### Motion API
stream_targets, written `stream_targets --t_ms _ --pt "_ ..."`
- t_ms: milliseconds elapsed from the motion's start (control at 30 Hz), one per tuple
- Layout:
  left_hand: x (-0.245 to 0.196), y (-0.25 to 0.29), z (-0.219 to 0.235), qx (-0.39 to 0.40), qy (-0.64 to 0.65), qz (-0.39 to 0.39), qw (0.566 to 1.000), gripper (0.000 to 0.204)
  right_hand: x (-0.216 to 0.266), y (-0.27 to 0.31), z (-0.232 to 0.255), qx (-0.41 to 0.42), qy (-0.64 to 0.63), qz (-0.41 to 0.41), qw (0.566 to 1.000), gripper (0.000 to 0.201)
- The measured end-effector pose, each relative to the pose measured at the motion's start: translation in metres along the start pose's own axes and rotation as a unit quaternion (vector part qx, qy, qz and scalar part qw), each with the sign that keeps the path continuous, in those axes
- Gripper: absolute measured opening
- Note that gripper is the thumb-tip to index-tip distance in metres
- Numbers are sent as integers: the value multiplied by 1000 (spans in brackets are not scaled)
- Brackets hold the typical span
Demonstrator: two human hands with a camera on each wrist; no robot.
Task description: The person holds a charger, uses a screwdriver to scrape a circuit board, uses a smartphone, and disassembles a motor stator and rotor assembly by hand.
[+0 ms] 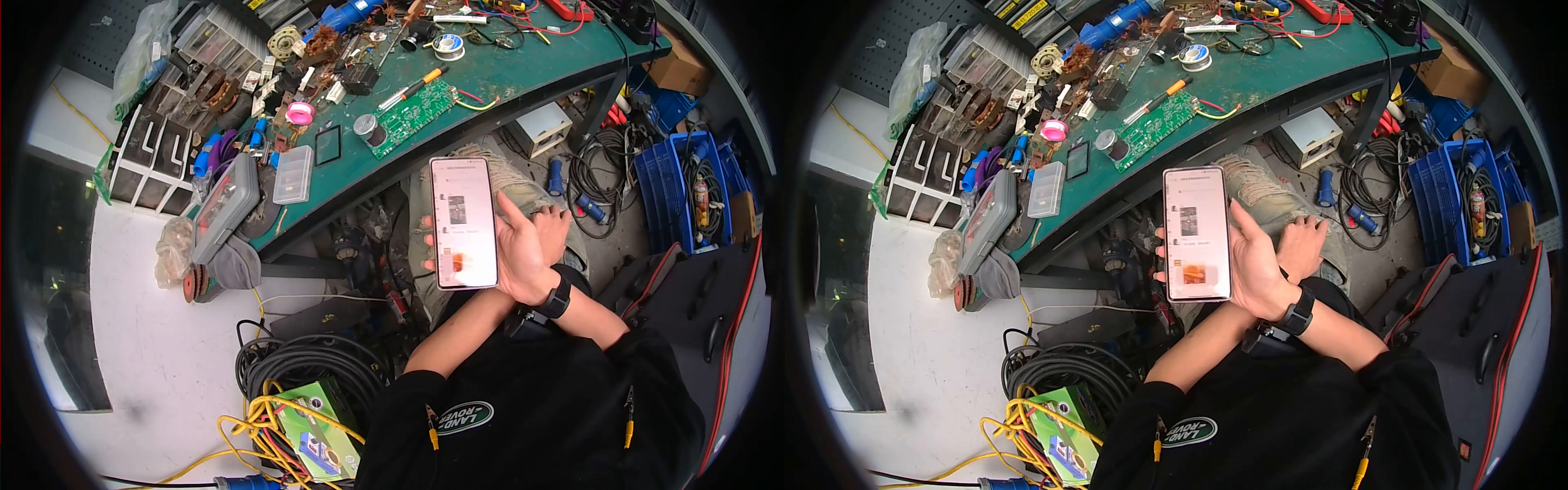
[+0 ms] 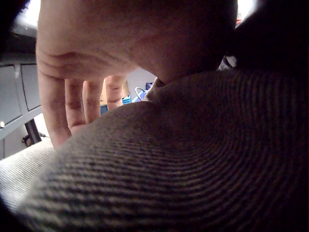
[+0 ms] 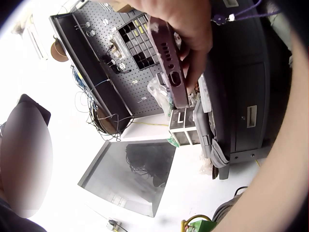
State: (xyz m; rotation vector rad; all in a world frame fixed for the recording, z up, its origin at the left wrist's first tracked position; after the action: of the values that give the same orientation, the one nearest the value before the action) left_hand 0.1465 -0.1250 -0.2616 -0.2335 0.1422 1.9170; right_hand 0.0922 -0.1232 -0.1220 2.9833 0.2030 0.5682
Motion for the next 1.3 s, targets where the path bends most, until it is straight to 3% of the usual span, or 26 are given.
stream_targets --t_ms 167,1000,1300 --pt "1 2 4 -8 -9 -13 1000 57 4 3 -4 29 15 -2 999 66" --pt "1 -1 2 2 0 -3 1000 57 -4 2 0 3 81 5 997 57" --pt "0 -2 1 7 7 4 1000 57 -7 7 -4 14 163 3 986 59"
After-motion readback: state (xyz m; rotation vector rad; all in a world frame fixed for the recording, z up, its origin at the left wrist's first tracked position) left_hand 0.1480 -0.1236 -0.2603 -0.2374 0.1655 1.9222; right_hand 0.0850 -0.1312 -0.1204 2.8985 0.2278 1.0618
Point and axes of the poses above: each hand's wrist, its own y-axis away from the middle knuckle, its own z-axis out of the back of the hand, x = y × z, the point moved 1 cm from there along -y, towards the middle knuckle, and after that the axes turned 7 degrees about y, right-handed, at the moved point
